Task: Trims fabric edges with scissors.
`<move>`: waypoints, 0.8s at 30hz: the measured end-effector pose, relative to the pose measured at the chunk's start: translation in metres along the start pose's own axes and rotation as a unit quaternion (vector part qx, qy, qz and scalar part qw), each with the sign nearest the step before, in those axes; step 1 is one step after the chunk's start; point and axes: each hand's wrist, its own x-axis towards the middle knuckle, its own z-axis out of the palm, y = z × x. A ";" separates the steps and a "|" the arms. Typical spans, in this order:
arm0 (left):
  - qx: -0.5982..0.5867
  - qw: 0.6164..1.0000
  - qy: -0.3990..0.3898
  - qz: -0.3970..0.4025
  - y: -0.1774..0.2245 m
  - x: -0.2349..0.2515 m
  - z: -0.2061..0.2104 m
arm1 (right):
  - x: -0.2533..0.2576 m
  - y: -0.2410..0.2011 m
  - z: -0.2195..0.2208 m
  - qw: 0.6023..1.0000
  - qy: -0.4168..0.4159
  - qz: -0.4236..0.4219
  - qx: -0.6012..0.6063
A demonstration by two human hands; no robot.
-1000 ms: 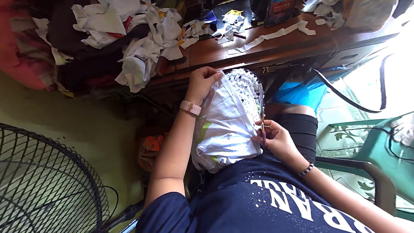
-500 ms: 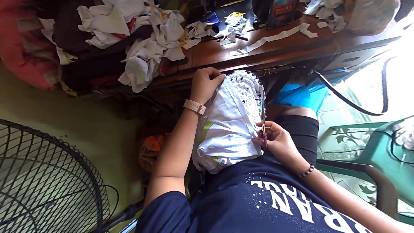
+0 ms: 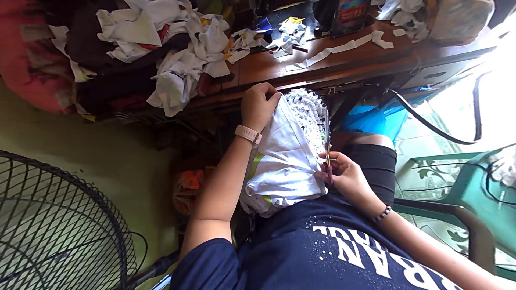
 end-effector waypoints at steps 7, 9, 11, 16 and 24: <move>0.028 0.999 0.026 0.015 0.007 -0.007 -0.002 | 0.001 0.001 0.000 1.000 -0.002 -0.006 0.003; 0.050 0.993 0.084 0.064 0.012 -0.015 -0.003 | 0.001 0.001 0.000 1.000 -0.002 -0.004 0.006; 0.052 0.981 0.129 0.133 0.018 -0.028 -0.005 | 0.001 0.000 -0.001 1.000 -0.002 0.001 0.001; 0.073 0.970 0.079 0.220 0.031 -0.071 -0.002 | 0.001 -0.001 -0.001 1.000 -0.005 -0.003 -0.006; 0.130 0.957 0.023 0.258 0.023 -0.110 0.013 | 0.002 0.001 -0.001 1.000 -0.006 -0.006 -0.004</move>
